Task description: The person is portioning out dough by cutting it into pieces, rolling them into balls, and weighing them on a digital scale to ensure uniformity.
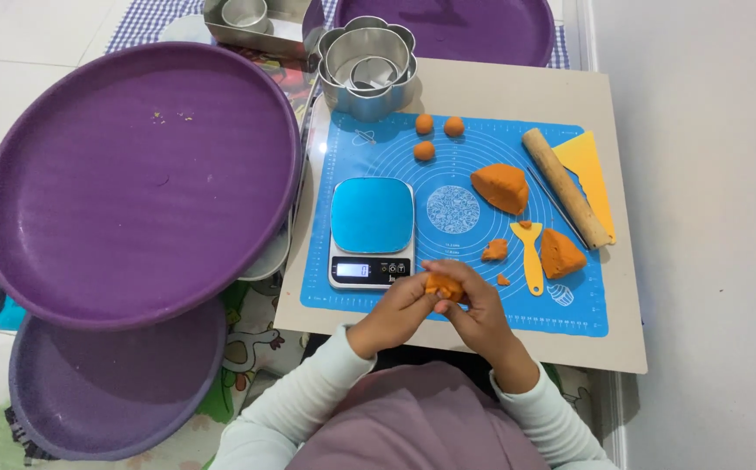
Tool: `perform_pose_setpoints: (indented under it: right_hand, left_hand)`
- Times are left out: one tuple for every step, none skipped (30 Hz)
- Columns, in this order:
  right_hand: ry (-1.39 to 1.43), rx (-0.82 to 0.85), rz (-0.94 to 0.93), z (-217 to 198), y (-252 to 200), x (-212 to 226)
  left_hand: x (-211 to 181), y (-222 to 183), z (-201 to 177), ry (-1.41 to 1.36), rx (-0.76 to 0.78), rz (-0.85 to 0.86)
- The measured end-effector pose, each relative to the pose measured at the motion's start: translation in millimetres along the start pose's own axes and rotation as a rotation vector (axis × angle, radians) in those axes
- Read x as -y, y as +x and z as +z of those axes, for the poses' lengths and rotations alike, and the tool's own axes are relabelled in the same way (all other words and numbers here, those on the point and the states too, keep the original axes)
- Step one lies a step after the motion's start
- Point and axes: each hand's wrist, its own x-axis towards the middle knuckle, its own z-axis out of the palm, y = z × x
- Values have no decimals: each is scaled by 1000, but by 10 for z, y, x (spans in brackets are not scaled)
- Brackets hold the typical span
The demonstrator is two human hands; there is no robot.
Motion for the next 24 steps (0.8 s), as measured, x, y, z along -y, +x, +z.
perform_pose_setpoints:
  right_hand:
    - [0,0,-2,-7,-3,-43]
    - [53,-17,-33,-9,-20,-83]
    - [106,-34,-65,-12,-37,-125]
    - [107,-36,-63,-6,-27,-128]
    - [59,-62,-116,3,-17,-132]
    - [13,-83,-171,12,5,-138]
    - [15,-80,-170,33,12,-100]
    - [-33,-101,-254,51,28,-61]
    - [-80,-123,-338,68,47,-18]
    - [-81,-123,-347,54,52,-34]
    - [-155,-106,-351,40,52,-47]
    - [-229,-89,-353,28,25,-60]
    - [-229,-89,-362,11,54,-48]
    - [-271,-29,-356,7,49,-27]
    - [-311,30,-349,3,46,-12]
    - [-309,33,-347,13,42,-48]
    - [-365,23,-392,23,36,-85]
    - [-420,11,-434,33,22,-118]
    - [-418,13,-429,54,12,-98]
    - [-403,-21,-438,68,26,-82]
    - [-388,-56,-447,81,40,-64]
    - [-388,-56,-450,93,36,-69]
    - [-343,-91,-441,104,32,-75]
    - [-297,-126,-429,117,15,-80]
  left_hand:
    - [-36,-24,-12,1,0,2]
    - [-73,-57,-20,-106,42,-24]
    - [-108,-89,-29,-213,83,-49]
    - [-145,-92,-24,-214,84,-52]
    - [-181,-95,-21,-163,96,-68]
    - [-218,-97,-22,-112,104,-82]
    - [-234,-101,-10,-112,101,-83]
    - [-251,-96,-2,-111,102,-78]
    - [-274,-89,7,-111,103,-74]
    - [-179,-111,5,-105,104,-66]
    - [-84,-134,6,-172,87,-101]
    - [17,-180,22,-240,70,-136]
    - [18,-147,-4,-235,71,-128]
    - [15,-147,-18,-270,66,-133]
    - [17,-144,-35,-305,62,-138]
    - [66,-147,-43,-306,59,-139]
    - [116,-151,-50,-285,73,-120]
    - [164,-159,-54,-265,88,-104]
    - [67,-163,-25,-268,85,-108]
    - [-30,-145,-6,-249,61,-93]
    - [-129,-127,14,-231,36,-78]
    - [-117,-131,29,-229,36,-76]
    - [-105,-134,44,-216,14,-70]
    - [-90,-146,64,-204,-7,-66]
